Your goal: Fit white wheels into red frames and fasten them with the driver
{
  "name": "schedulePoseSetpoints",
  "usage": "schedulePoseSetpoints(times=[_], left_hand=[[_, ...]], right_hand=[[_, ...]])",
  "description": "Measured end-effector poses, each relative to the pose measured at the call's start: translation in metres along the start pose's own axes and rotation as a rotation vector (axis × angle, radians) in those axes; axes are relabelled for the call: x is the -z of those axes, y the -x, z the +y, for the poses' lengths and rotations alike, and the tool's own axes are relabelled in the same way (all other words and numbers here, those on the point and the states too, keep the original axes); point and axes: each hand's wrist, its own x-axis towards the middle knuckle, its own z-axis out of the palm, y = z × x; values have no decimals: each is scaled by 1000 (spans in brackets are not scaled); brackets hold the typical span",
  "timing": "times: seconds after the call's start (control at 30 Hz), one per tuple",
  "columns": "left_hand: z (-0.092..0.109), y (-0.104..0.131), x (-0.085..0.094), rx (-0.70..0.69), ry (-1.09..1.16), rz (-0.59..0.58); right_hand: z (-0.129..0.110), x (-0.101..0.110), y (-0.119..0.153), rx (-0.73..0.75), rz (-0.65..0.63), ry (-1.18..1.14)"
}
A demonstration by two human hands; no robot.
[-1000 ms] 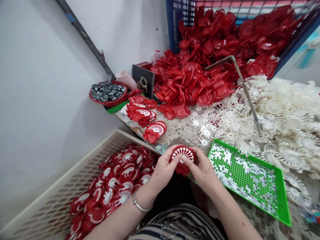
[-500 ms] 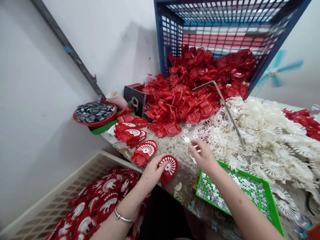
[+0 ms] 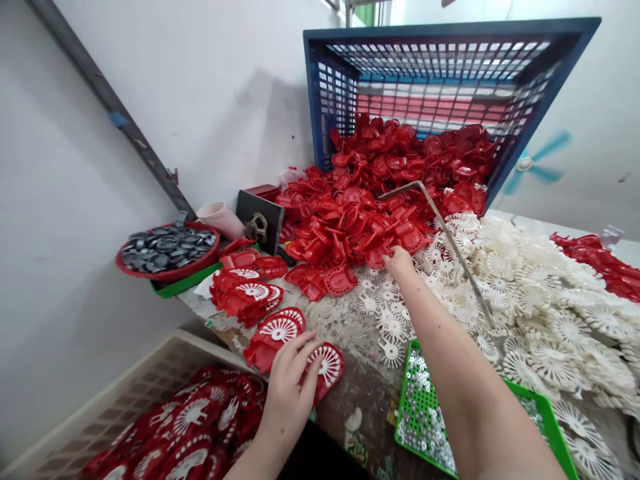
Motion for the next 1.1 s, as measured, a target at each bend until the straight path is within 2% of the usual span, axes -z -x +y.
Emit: schedulePoseSetpoints(times=[0.1,0.2,0.37,0.47,0.57,0.63,0.67,0.77,0.8,0.83,0.87,0.97,1.03,1.1], left_hand=[[8,0,9,-1,68,7],[17,2,12,16,140,1],[40,11,5,-21,238,-54],[54,15,-2,-44,260,-94],[66,12,-6,-73,237,-125],[73,6,-6,-83,269,-244],[76,3,-5,-68,315,-365],[87,-2,-1,95,525,-856],[90,-2,0,171,592,-978],[93,-1,1,251,649,-1051],[95,1,1,327,698,-1075],[97,12,-1,545,845,-1020],[94,18,-4,718,962,-973],[89,22,-4,885,1049,-916]], right_hand=[[9,14,7,-65,-12,-25],[21,40,23,-63,33,-62],[33,97,78,5,88,-103],[23,122,129,91,-42,-136],[7,126,184,172,-216,-177],[-1,122,217,236,-362,-182],[-3,119,230,277,-416,-160],[-3,113,258,303,-514,-56],[-1,113,262,268,-535,-48],[0,115,265,226,-555,-67],[1,119,265,188,-568,-115],[6,138,253,109,-491,-349],[16,155,233,-7,-381,-420],[32,172,205,-193,-221,-337]])
